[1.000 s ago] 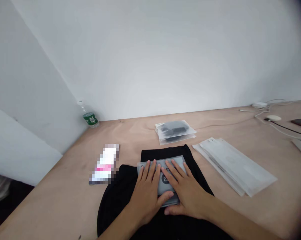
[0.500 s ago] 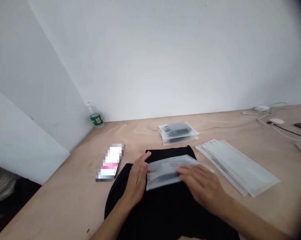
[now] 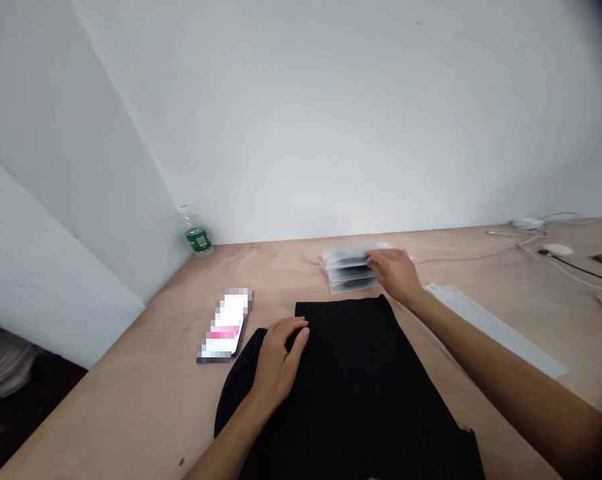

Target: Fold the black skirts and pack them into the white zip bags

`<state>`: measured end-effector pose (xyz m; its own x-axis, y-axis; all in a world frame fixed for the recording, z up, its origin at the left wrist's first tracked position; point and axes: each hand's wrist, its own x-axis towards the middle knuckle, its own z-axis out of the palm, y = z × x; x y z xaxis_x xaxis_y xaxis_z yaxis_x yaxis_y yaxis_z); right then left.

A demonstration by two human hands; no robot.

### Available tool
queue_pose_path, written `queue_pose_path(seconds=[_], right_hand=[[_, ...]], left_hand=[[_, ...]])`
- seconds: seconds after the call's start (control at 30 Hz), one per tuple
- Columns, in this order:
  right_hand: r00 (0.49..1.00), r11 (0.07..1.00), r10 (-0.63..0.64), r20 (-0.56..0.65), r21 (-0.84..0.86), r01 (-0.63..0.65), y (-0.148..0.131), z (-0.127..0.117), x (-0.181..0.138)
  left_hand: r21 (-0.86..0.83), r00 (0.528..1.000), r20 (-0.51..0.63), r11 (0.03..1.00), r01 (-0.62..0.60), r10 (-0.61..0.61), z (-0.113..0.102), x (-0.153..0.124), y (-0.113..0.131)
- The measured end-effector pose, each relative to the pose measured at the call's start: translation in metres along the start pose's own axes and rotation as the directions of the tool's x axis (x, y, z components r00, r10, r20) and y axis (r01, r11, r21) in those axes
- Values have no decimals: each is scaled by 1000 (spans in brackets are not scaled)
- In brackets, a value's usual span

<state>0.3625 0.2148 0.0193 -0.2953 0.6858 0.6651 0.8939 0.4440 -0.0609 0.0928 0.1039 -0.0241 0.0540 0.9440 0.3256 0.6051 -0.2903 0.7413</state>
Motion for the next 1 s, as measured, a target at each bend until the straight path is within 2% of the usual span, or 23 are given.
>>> queue_pose_path(seconds=[0.07,0.13,0.33,0.53,0.67,0.83,1.0], right_hand=[[998,1000,-12,58,12,11,1,15,-11],[996,1000,-6,86,23,4,0,20,-21],[985,988,151,87,30,-155,-10,7,-48],[912,924,349,216,80,-373,0,14,-70],[871,878,385,305,170,-447,10,20,-71],[849,804,414,327,306,-510,10,9,-71],[863,737,357,356,461,-495,0,-26,-95]], left_hand=[[29,1000,-13,1000,9,-8,0,1,-2],[60,999,-28,998,28,-26,-1,3,-4],[181,997,-11,981,71,-71,-2,24,-9],[314,980,113,941,122,-165,11,63,-24],[335,963,150,928,165,-226,18,75,-31],[257,966,150,952,168,-211,10,66,-24],[175,986,165,985,-3,-27,-13,34,-12]])
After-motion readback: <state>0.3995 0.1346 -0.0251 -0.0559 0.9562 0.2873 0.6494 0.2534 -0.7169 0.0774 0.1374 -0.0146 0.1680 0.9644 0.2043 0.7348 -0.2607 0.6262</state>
